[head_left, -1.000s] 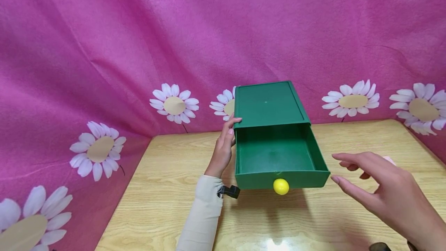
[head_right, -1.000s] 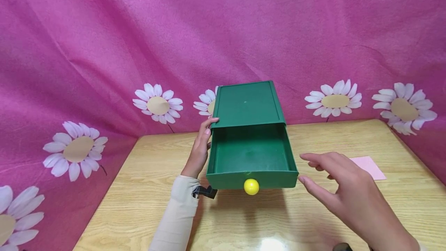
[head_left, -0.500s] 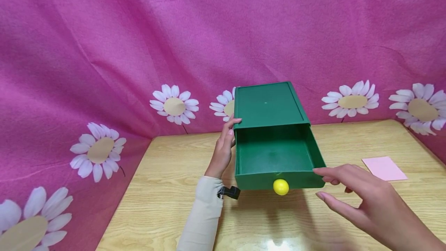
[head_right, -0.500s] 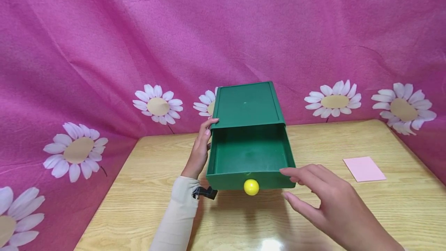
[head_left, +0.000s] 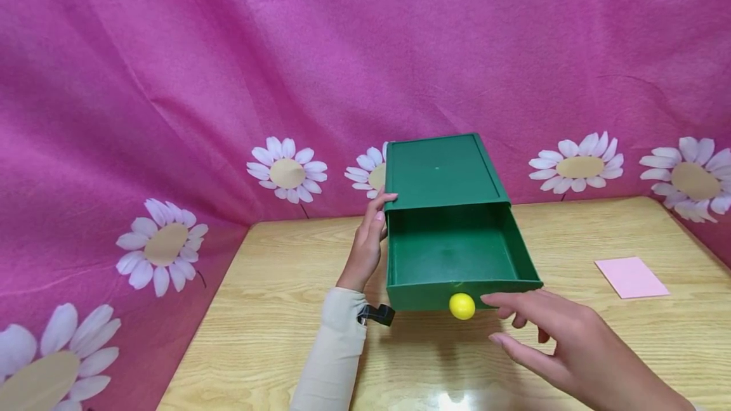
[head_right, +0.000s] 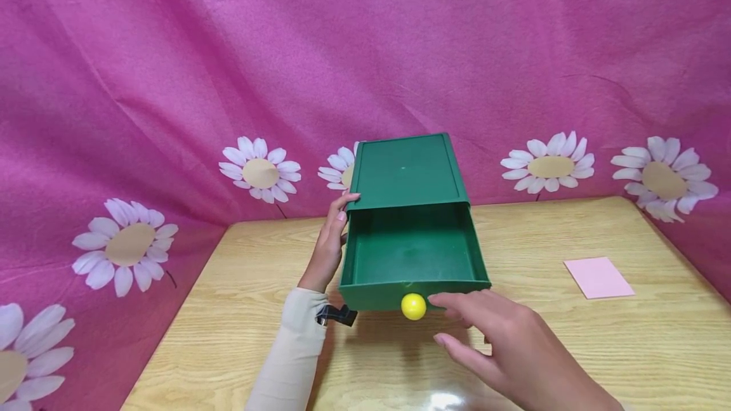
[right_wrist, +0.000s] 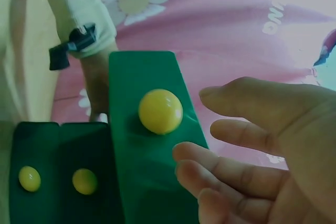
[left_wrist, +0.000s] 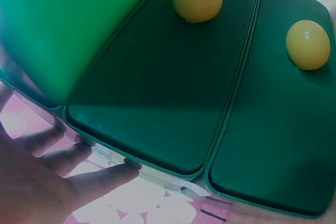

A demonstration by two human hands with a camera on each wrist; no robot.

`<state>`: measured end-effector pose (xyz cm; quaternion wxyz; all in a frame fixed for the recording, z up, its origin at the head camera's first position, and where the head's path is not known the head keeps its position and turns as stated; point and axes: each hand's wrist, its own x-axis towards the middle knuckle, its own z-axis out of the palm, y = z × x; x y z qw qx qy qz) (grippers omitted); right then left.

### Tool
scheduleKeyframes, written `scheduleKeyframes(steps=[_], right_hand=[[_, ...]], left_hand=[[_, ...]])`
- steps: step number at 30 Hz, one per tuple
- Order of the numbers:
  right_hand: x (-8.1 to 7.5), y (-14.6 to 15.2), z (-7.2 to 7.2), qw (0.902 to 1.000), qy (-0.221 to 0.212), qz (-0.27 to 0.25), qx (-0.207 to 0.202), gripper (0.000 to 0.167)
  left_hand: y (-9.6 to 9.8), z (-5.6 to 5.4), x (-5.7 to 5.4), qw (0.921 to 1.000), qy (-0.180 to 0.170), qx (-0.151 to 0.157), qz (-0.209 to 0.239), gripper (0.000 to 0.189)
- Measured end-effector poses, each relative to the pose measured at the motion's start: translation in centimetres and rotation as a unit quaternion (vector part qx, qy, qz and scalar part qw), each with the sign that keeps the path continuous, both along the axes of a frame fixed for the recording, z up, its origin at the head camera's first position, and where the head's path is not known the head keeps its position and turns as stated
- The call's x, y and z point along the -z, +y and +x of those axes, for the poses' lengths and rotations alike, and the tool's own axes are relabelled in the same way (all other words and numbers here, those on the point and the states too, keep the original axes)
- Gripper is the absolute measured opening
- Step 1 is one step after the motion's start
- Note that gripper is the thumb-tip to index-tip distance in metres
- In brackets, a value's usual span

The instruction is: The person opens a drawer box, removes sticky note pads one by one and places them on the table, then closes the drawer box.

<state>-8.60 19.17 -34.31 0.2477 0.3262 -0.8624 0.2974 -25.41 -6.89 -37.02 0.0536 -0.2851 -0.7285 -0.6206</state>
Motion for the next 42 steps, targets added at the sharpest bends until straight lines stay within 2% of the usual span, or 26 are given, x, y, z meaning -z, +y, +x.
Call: scheduleKeyframes(steps=[3, 7, 10, 16, 21, 27, 36, 42], right_hand=[[0.3, -0.7, -0.2, 0.9998, -0.017, -0.002, -0.003, 0.050], [0.6, -1.5, -0.3, 0.9980, -0.061, 0.002, 0.015, 0.053], [0.8, -1.8, -0.3, 0.9970, -0.074, 0.002, 0.024, 0.055], [1.3, -2.1, -0.8, 0.9988, -0.049, -0.004, 0.008, 0.059], [1.7, -2.5, -0.9, 0.9980, -0.062, -0.013, 0.010, 0.059], [1.9, -2.9, -1.0, 0.9978, -0.058, -0.024, 0.023, 0.054], [1.7, -3.2, -1.1, 0.9932, -0.097, -0.022, 0.060, 0.043], [1.8, -3.3, -1.2, 0.9931, -0.090, -0.032, 0.069, 0.038]], left_hand=[[0.0, 0.0, -0.1, 1.0000, 0.003, 0.002, 0.002, 0.040], [0.0, -0.1, 0.0, 1.0000, 0.005, 0.003, 0.007, 0.040], [0.0, -0.1, 0.0, 1.0000, 0.003, 0.001, 0.007, 0.040], [0.0, -0.1, 0.0, 1.0000, 0.004, 0.001, 0.005, 0.040], [0.1, -0.1, -0.1, 1.0000, 0.005, 0.003, 0.006, 0.040], [0.0, -0.1, -0.1, 1.0000, 0.004, 0.002, 0.005, 0.040], [-0.1, -0.1, 0.0, 0.9999, 0.009, 0.004, 0.009, 0.040], [0.0, -0.1, -0.1, 0.9999, 0.007, 0.004, 0.008, 0.040]])
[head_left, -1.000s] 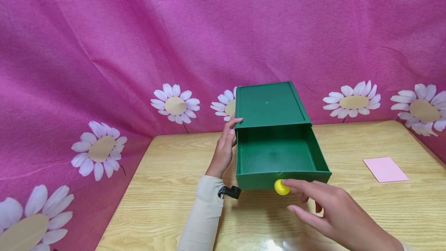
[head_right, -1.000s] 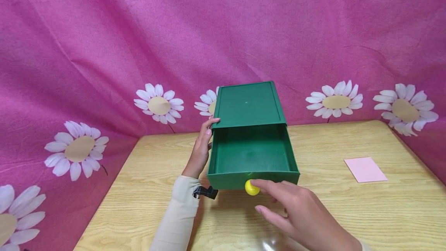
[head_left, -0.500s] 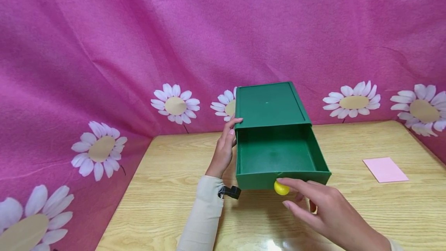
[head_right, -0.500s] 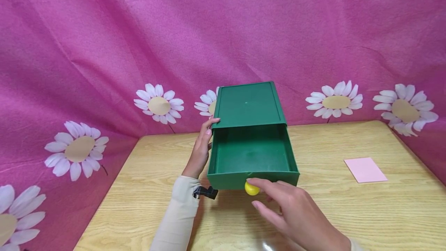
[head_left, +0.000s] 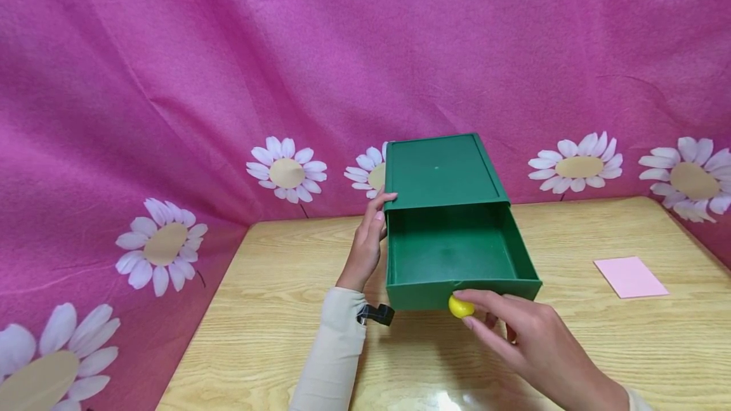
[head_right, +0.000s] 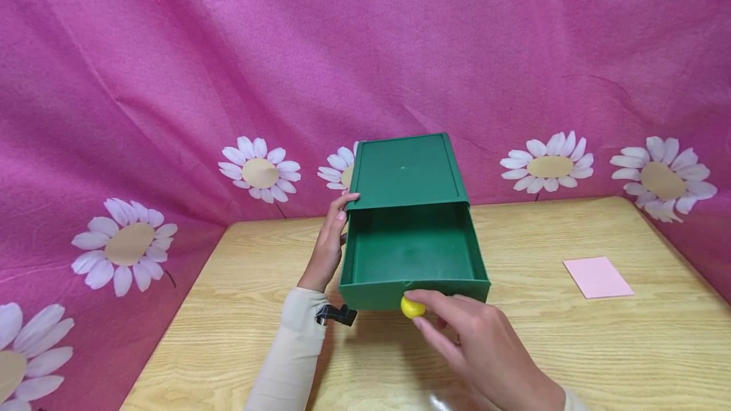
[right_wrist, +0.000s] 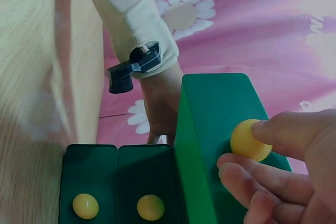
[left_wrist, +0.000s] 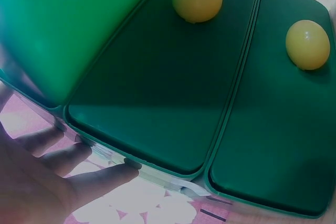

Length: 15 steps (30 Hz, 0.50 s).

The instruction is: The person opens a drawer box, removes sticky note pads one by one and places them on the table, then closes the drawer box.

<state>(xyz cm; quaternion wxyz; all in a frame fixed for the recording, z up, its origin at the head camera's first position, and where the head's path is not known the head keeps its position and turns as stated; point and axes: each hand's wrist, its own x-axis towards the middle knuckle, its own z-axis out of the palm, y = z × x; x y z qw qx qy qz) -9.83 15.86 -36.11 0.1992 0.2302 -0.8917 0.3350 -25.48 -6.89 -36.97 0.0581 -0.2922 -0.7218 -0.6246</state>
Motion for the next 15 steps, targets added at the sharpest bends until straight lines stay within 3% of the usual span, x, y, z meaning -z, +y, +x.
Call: scheduleKeyframes(steps=[15], right_hand=[[0.40, -0.29, -0.71, 0.9995, 0.021, 0.001, 0.023, 0.040]], left_hand=[[-0.12, -0.26, 0.24, 1.0000, 0.001, 0.004, 0.008, 0.040]])
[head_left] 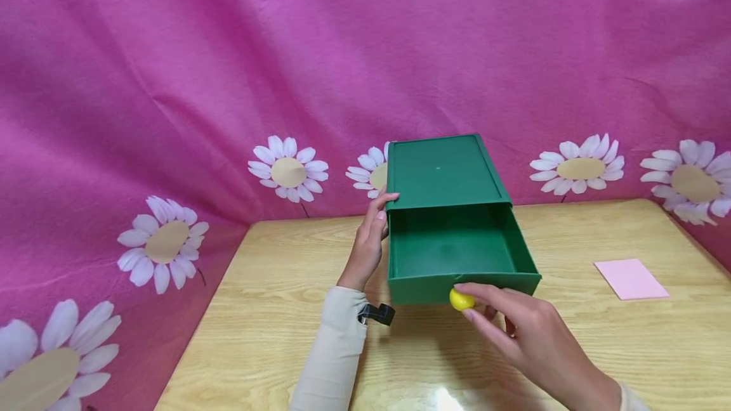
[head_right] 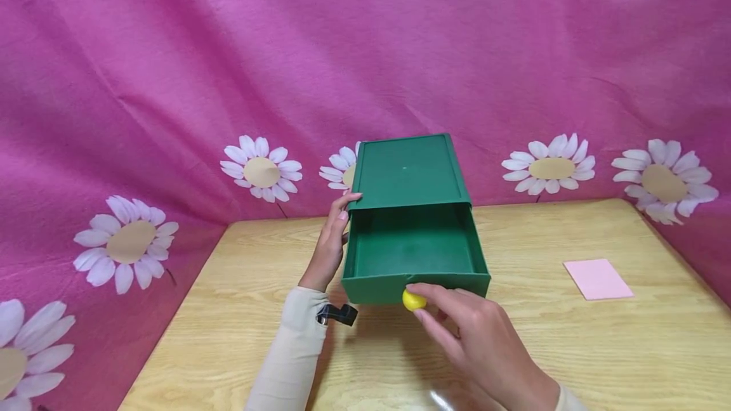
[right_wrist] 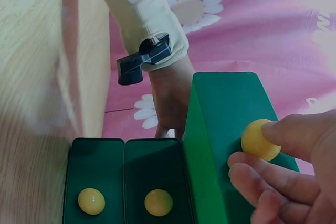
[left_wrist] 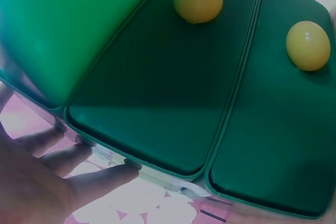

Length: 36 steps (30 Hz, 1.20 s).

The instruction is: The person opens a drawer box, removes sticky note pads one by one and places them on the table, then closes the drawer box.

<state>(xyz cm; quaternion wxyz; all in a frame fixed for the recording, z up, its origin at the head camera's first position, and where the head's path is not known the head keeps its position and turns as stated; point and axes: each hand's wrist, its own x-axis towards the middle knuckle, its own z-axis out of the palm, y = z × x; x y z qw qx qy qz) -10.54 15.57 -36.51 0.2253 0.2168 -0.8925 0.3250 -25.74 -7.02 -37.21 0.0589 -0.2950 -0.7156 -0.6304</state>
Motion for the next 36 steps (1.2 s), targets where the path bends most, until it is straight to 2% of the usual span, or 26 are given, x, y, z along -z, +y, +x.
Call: scheduleKeyframes(steps=[8, 15, 26, 36], right_hand=[[0.0, 0.2, -0.3, 1.0000, 0.000, -0.003, 0.005, 0.041], [-0.1, 0.0, -0.7, 0.9995, 0.029, -0.009, -0.008, 0.039], [-0.3, -0.1, -2.4, 0.9975, 0.067, -0.020, -0.015, 0.040], [-0.2, -0.2, -3.9, 0.9988, 0.040, -0.028, -0.007, 0.038]], left_hand=[[0.1, -0.1, -0.1, 1.0000, 0.006, 0.001, -0.002, 0.039], [0.0, 0.0, -0.2, 1.0000, 0.002, -0.001, -0.008, 0.039], [0.1, 0.1, -0.2, 1.0000, -0.006, -0.001, -0.004, 0.039], [0.0, 0.0, -0.1, 1.0000, -0.001, 0.007, 0.001, 0.039]])
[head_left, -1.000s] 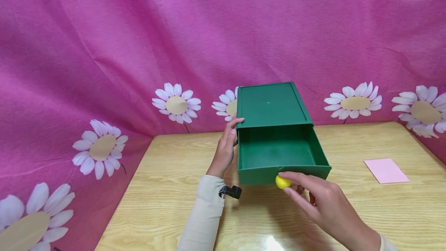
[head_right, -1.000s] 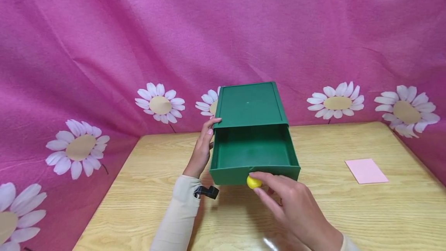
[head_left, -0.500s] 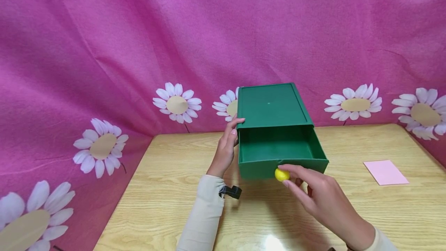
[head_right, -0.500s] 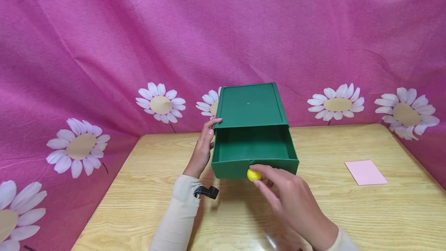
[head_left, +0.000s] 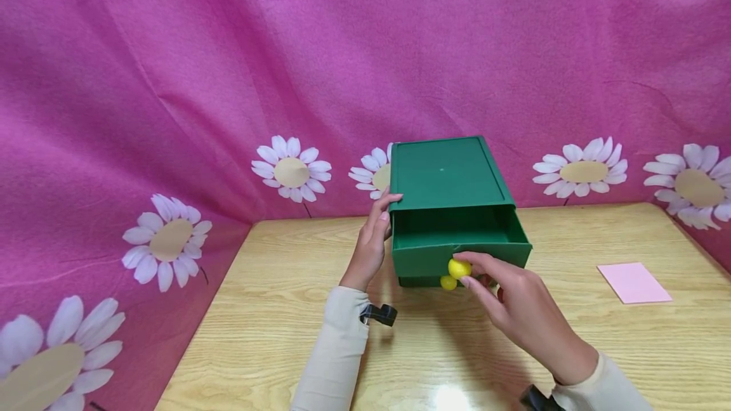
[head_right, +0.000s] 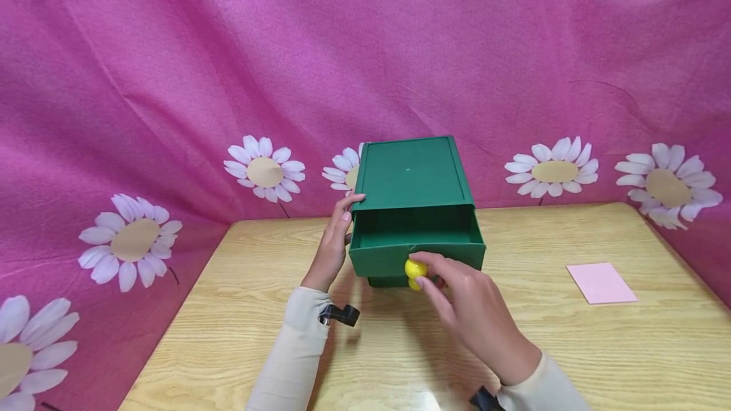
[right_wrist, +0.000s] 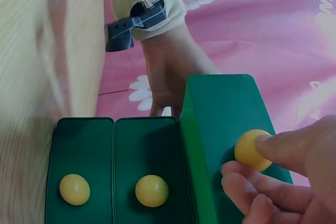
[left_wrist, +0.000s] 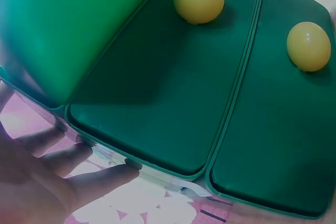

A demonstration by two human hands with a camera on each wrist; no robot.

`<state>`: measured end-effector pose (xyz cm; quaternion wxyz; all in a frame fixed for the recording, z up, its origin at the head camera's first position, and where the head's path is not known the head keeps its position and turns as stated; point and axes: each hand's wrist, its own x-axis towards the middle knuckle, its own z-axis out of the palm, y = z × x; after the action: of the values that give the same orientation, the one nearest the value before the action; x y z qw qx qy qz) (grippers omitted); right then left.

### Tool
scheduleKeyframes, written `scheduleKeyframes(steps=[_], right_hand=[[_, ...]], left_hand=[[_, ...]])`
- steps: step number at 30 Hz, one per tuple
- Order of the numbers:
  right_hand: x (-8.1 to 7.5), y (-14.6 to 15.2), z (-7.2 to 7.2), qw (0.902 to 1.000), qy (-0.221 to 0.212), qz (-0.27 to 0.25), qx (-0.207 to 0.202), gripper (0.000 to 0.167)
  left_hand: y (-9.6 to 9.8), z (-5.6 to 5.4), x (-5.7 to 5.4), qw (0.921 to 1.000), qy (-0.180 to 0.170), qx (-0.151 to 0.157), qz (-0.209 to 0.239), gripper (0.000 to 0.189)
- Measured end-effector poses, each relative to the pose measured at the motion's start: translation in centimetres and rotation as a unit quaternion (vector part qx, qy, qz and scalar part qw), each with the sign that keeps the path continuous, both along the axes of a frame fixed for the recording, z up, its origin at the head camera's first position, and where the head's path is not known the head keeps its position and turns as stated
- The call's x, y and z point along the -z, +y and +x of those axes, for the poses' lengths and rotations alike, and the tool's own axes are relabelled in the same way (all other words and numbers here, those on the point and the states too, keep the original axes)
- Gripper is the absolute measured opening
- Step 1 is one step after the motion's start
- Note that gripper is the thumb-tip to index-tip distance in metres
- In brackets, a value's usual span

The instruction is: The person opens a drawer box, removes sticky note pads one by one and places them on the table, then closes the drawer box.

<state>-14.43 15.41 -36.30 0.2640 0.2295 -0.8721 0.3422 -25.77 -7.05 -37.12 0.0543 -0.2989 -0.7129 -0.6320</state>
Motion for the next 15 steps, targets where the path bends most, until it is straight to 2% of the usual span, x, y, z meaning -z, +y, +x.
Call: scheduleKeyframes(steps=[15], right_hand=[[0.3, 0.0, -1.8, 0.9997, -0.002, -0.020, -0.010, 0.038]], left_hand=[[-0.1, 0.2, -0.1, 0.9999, 0.003, -0.003, -0.011, 0.039]])
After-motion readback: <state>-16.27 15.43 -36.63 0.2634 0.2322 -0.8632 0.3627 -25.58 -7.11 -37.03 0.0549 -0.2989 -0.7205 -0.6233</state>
